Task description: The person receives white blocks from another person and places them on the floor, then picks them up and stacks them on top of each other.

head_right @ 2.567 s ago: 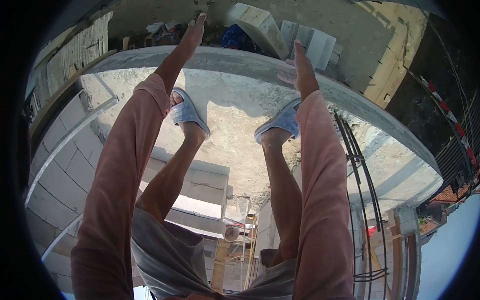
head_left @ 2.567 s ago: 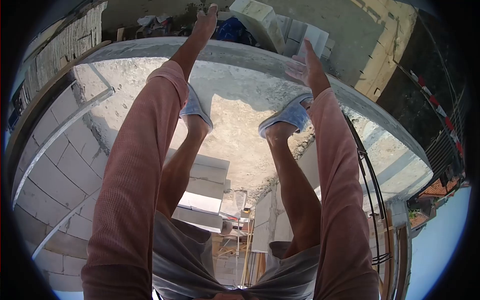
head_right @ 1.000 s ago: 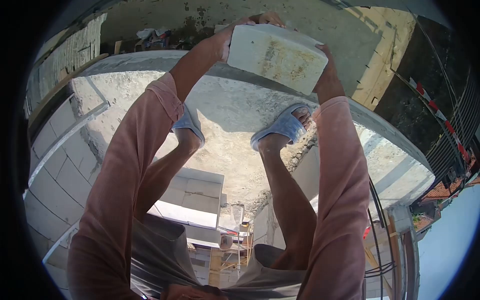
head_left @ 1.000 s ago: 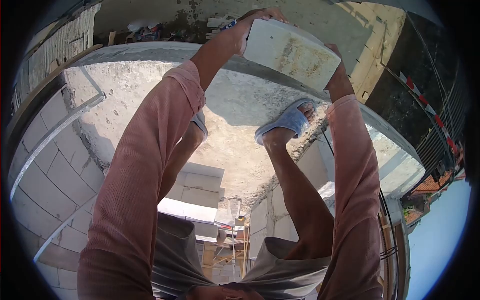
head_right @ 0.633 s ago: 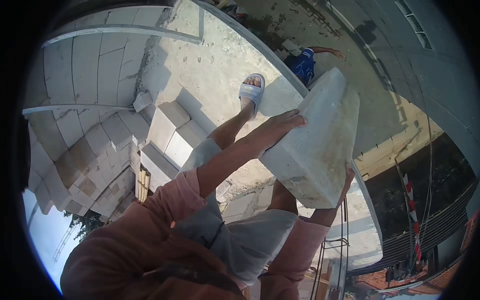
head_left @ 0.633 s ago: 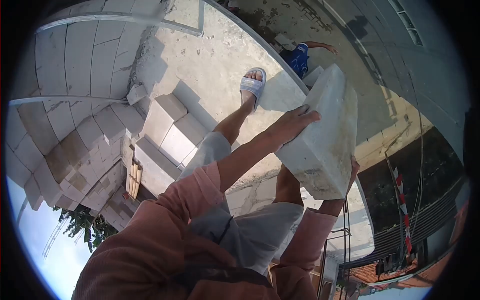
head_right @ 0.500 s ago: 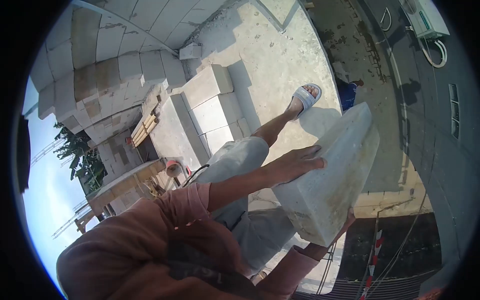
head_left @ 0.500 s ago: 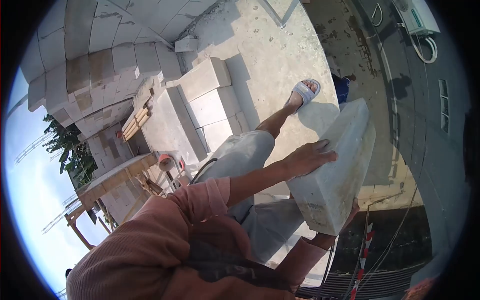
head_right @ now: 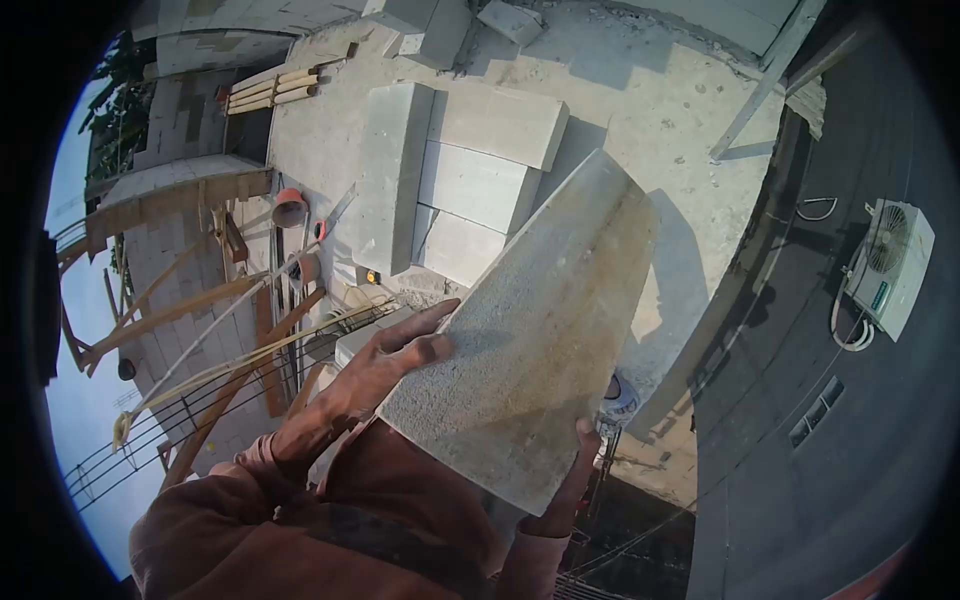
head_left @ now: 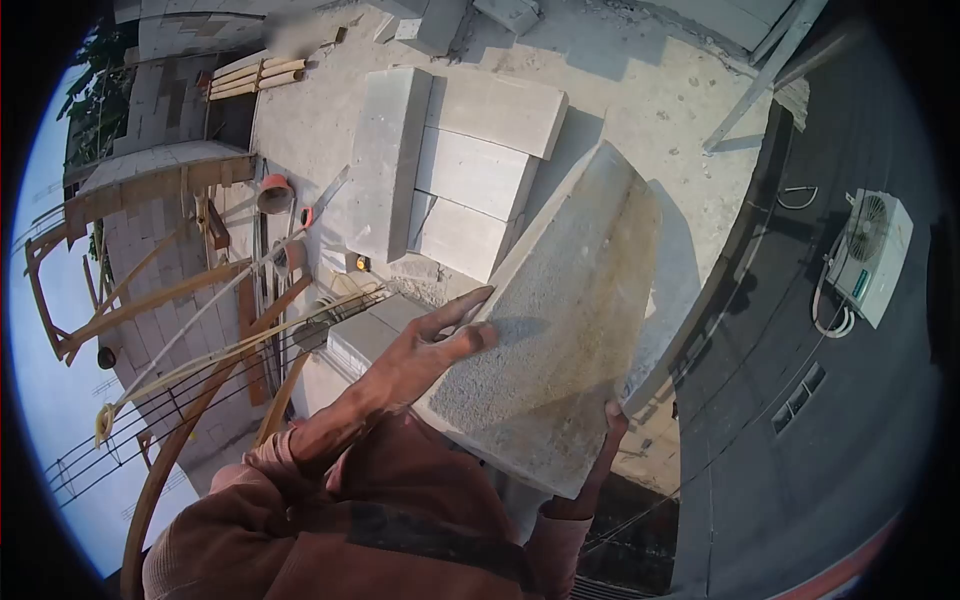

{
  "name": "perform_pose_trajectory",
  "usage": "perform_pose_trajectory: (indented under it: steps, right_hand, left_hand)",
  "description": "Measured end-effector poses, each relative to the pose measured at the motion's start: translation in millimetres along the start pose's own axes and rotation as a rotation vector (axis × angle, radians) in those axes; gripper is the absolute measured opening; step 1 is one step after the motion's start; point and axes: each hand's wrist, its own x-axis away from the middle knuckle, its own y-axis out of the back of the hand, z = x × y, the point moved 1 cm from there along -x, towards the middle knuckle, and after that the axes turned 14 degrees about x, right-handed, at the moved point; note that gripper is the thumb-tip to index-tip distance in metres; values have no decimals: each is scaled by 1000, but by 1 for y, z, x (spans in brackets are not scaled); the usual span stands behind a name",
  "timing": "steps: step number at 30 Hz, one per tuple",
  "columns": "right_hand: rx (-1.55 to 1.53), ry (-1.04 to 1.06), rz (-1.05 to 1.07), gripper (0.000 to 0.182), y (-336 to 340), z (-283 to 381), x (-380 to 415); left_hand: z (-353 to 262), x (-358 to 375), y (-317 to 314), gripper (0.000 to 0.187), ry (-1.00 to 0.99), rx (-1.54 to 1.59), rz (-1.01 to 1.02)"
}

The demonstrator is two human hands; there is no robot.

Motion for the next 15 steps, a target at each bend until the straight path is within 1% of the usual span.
perform_pose_trajectory:
  steps: [2,5,7,9,11,12,15]
  right_hand:
    - [84,-29,10,72,-45,4,-16]
    - [283,57,143,73,-102,-2,-73]
    - [391,78,259,66,-163,6,-102]
    - [507,118,402,65,-203,4,-138]
    - [604,174,469,65,-242,-10,-178]
    - [642,195,504,65,-257,-18,-194]
    - [645,120,563,67,-290,-40,-229]
  left_hand:
    - [-9,1,40,86,-56,117,-89]
    - [-16,-16,108,84,-163,253,-186]
    - [-14,-39,149,83,-242,315,-247]
    - [0,-71,184,84,-277,457,-232]
    - [6,-97,218,85,-309,619,-214]
    - [11,-110,235,83,-324,631,-250]
    - [34,-143,277,83,-330,664,-294]
